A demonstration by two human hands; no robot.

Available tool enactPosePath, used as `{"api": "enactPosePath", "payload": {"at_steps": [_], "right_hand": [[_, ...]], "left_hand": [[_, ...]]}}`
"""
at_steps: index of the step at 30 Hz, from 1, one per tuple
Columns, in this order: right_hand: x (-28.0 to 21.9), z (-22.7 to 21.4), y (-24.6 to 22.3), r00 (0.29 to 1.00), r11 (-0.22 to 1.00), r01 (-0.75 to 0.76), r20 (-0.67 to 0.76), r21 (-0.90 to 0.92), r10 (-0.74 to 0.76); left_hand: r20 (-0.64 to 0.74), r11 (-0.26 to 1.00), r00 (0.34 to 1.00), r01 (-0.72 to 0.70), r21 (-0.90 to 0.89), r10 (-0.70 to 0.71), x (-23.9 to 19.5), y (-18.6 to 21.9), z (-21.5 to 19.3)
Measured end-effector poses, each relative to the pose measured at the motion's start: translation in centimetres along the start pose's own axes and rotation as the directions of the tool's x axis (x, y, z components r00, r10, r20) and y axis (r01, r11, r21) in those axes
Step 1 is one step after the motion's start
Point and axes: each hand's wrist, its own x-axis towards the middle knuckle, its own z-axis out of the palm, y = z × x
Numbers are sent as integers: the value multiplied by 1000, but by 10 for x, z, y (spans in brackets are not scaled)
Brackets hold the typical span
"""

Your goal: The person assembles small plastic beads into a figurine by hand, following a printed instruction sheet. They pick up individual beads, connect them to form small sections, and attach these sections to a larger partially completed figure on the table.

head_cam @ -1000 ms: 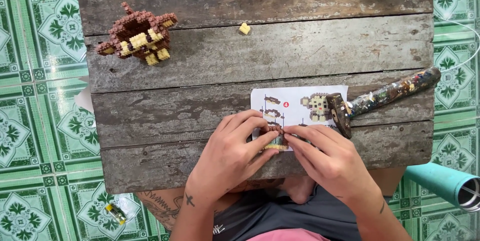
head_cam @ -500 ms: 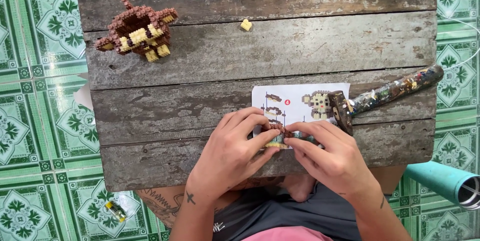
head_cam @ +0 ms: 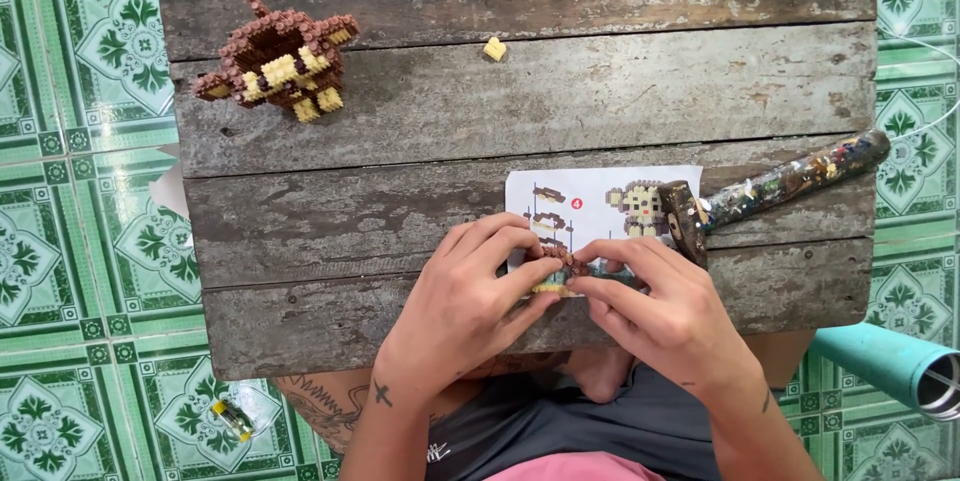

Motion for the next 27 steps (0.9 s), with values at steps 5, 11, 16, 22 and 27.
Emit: {"api": "enactPosePath", "payload": {"at_steps": [5, 11, 16, 22, 27], "right_hand": [[-1, 3, 1, 1000, 1000, -12, -22, 14, 12], [0, 3, 0, 999, 1000, -13, -35, 10, 13], [-3, 3, -1, 1000, 1000, -3, -31, -1, 3], [-8, 1, -7, 995, 997, 74, -69, -30, -76], [-17, 4, -17, 991, 982, 104, -72, -161, -117]], "left_hand": [[5, 1000, 1000, 0, -6, 0, 1, 1, -2], [6, 1000, 1000, 0, -5, 0, 1, 1, -2], [14, 1000, 1000, -1, 6, 1, 1, 1, -2], [1, 1000, 1000, -9, 6, 9, 1, 1, -2], [-11, 1000, 1000, 1, -8, -1, 0, -1, 1]]}}
